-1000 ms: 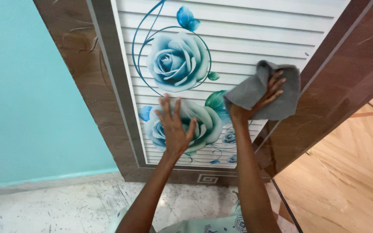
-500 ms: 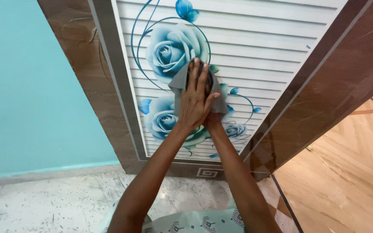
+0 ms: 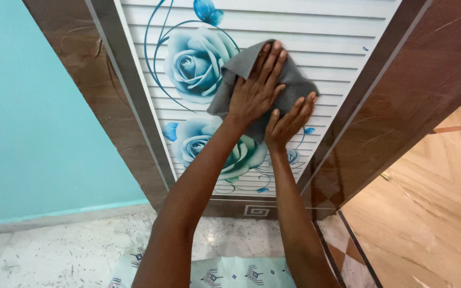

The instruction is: The person wipes a decorative door panel with a cloth, cleaning the floral design and the surrounding frame.

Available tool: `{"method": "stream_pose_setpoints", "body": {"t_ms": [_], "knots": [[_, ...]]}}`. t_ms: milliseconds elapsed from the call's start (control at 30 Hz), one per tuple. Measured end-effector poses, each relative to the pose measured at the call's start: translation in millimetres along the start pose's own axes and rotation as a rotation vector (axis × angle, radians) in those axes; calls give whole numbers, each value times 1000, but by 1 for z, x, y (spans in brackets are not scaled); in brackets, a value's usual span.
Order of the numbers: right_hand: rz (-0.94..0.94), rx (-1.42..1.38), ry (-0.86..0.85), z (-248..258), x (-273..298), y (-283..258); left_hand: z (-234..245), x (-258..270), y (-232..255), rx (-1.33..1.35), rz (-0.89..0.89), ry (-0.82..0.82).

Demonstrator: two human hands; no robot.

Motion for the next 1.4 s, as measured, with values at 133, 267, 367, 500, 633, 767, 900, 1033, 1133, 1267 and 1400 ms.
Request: {"method": "stream_pose_setpoints", "body": {"t_ms": [133,267,367,500,633,767,900,1033,1133,1267,1400], "knots": [[64,-20,23,0,0,-1,10,-14,-8,-73,-209,-24],[22,8,-28,-3,3,3,32,-23,-35,-86,-246,25],[10,69,-77,-6,3,3,45,-24,-58,-154,-275,-3],[-3,57,-64,-4,1,2,58,-14,-91,-203,-184,-20],[14,222,-167,-1,0,9,73,-2,-129,-203,-81,-82],[106,313,-238,5,5,27,92,22,-160,-227,8,-103],[157,251,-264,5,17,37,103,50,-191,-253,189,19],[166,271,-246,2,19,40,106,83,-216,-254,364,138],[161,253,-239,3,20,38,109,104,-228,-201,451,199],[154,247,-230,4,19,35,99,100,-232,-295,577,215],[160,263,-224,3,17,34,95,76,-222,-298,556,301]]}}
Point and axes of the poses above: each hand's wrist, its own x-axis away from the middle knuckle, its own z-axis out of the back of the hand, y = z × x, the point moved 5 cm from there along -x, towards the middle knuckle, and after that the axes turned 1 degree about -z, right-handed, at the moved point
